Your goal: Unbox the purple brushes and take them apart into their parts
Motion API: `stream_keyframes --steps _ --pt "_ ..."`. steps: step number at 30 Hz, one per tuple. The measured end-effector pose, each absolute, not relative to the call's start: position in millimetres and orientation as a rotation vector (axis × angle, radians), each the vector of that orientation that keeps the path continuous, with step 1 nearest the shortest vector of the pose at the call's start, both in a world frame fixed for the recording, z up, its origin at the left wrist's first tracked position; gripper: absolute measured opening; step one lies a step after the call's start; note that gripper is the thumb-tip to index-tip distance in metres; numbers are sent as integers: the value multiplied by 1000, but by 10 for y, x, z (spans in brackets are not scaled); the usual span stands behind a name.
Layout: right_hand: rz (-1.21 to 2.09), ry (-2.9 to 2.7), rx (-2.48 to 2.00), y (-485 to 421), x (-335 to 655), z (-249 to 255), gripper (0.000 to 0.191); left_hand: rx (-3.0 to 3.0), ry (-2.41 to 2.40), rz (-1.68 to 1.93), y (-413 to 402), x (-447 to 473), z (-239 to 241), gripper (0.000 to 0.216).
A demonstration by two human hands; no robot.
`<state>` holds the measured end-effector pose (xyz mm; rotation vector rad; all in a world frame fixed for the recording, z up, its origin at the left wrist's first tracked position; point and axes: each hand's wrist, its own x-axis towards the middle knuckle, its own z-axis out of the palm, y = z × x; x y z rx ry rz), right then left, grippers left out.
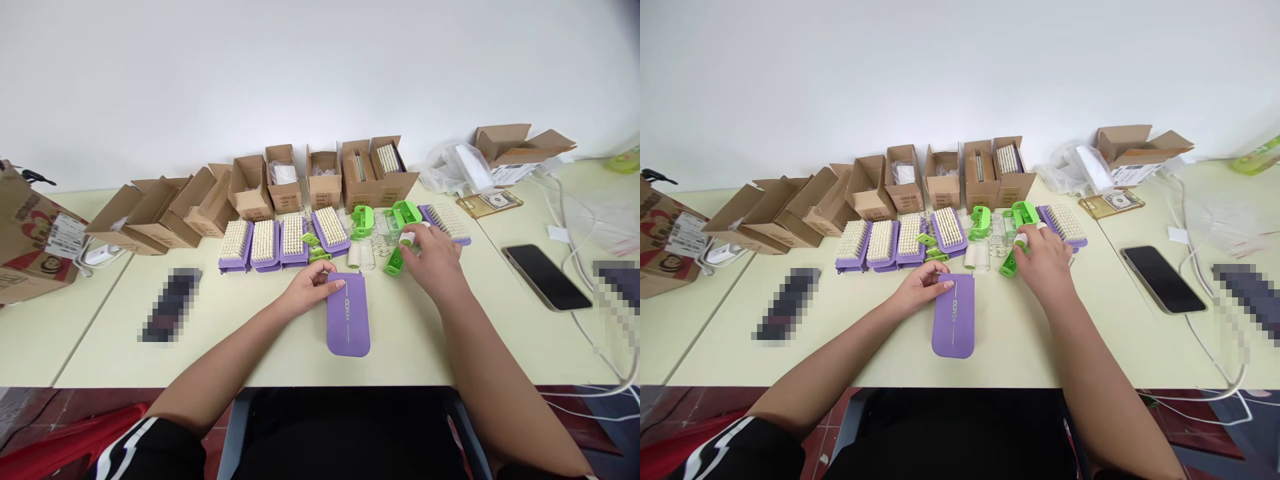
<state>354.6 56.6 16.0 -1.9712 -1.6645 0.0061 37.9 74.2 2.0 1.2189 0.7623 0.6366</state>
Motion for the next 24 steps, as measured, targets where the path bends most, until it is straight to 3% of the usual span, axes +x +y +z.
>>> stream_keyframes --steps 4,7,10,13,16,18,24 --pt "-39 -1617 -1838 519 3469 279 39 1288 735 748 718 372 68 50" --pt "42 -1640 -1579 452 3358 399 34 1423 726 914 675 356 130 42" --pt "325 -1733 -1312 366 3202 457 31 1639 713 1107 623 334 182 31" --pt "777 -1847 -1162 284 3033 435 46 1948 648 1311 571 316 226 25" --pt "1201 -1830 -1114 220 2907 393 73 2247 569 1483 522 311 269 30" --pt "1370 -1787 -1094 192 2866 384 75 2378 538 1565 495 313 286 33" --pt "1369 -1652 -1104 180 2896 430 77 2464 483 1716 496 302 250 55"
